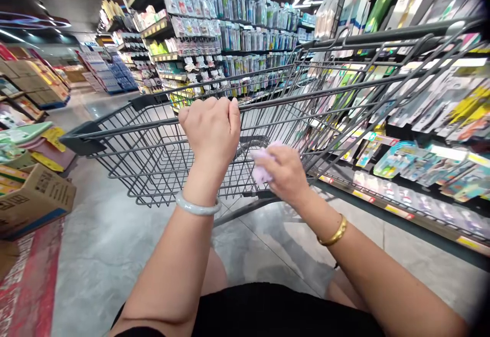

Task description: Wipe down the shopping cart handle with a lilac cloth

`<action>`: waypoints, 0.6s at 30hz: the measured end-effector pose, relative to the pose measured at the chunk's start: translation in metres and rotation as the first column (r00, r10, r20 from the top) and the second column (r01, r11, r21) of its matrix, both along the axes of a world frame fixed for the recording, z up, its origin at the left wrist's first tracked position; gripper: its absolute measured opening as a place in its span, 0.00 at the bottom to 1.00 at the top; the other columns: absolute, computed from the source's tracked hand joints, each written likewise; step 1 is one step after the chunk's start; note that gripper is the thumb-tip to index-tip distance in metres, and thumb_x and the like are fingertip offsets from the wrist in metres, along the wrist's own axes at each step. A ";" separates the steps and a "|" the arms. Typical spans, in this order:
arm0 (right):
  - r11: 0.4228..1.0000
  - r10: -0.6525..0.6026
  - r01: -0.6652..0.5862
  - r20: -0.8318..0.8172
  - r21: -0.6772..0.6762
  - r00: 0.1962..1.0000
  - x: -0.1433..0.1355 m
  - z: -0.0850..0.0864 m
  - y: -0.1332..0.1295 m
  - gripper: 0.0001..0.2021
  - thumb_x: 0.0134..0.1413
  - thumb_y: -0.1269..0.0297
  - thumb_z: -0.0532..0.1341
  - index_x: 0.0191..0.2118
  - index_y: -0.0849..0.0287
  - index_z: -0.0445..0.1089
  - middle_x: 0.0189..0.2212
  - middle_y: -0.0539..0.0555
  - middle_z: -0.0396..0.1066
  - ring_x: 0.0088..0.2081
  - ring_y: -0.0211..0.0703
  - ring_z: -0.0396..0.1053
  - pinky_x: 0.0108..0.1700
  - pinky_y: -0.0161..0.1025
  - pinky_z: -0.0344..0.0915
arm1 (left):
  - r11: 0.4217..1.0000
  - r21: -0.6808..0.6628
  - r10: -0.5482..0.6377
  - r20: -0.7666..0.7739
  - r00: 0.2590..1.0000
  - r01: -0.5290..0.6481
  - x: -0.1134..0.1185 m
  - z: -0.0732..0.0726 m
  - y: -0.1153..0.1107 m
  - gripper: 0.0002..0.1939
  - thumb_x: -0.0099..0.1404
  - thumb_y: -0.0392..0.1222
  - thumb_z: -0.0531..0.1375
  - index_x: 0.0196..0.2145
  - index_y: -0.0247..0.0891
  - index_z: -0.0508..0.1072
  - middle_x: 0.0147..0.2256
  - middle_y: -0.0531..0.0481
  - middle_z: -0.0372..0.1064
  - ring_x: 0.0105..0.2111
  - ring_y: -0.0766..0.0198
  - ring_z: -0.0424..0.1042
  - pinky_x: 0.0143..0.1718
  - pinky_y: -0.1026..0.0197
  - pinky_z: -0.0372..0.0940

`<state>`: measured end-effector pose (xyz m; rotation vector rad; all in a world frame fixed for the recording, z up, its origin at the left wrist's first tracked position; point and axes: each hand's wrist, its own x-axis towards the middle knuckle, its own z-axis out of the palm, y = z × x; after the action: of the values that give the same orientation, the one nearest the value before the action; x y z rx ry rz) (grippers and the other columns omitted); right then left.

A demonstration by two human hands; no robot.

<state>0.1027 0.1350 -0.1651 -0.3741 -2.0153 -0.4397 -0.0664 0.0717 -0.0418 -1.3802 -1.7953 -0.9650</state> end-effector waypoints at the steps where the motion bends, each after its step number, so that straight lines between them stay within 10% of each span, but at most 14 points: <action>1: 1.000 -0.015 0.013 -0.068 -0.029 0.998 0.002 0.009 0.002 0.16 0.60 0.71 0.61 0.52 0.53 0.75 0.49 0.59 0.71 0.51 0.51 0.65 0.54 0.48 0.61 | 1.000 -0.006 0.003 -0.003 1.000 -0.003 0.000 0.000 0.000 0.23 0.76 0.53 0.44 0.30 0.42 0.70 0.33 0.46 0.70 0.41 0.52 0.66 0.49 0.49 0.50; 4: 0.997 -0.067 0.060 -0.141 -0.057 0.988 -0.005 0.013 -0.003 0.17 0.57 0.69 0.62 0.52 0.55 0.75 0.49 0.60 0.70 0.51 0.54 0.65 0.53 0.51 0.62 | 1.000 -0.013 0.022 -0.032 0.999 -0.023 -0.001 0.000 0.000 0.23 0.76 0.53 0.44 0.31 0.41 0.70 0.33 0.46 0.70 0.41 0.52 0.66 0.49 0.49 0.50; 10: 0.981 0.098 -0.132 0.227 0.140 0.969 -0.039 -0.018 -0.023 0.08 0.66 0.68 0.59 0.42 0.52 0.76 0.44 0.51 0.75 0.43 0.44 0.66 0.46 0.43 0.62 | 0.999 -0.004 0.042 -0.085 0.995 -0.043 -0.003 0.001 -0.001 0.24 0.77 0.52 0.43 0.31 0.41 0.71 0.32 0.46 0.70 0.38 0.53 0.66 0.47 0.51 0.51; 18: 0.939 0.136 -0.239 -0.368 -0.248 0.920 -0.006 0.044 0.002 0.15 0.55 0.70 0.65 0.48 0.52 0.74 0.47 0.56 0.71 0.52 0.51 0.68 0.57 0.51 0.65 | 0.999 0.019 0.029 -0.132 0.991 -0.027 -0.003 -0.004 0.000 0.24 0.78 0.52 0.44 0.35 0.42 0.74 0.35 0.46 0.74 0.40 0.53 0.68 0.47 0.49 0.52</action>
<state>0.0971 0.1368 -0.1207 -0.3987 -1.7460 0.0475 -0.0698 0.0714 -0.0454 -1.3720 -1.6998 -0.8524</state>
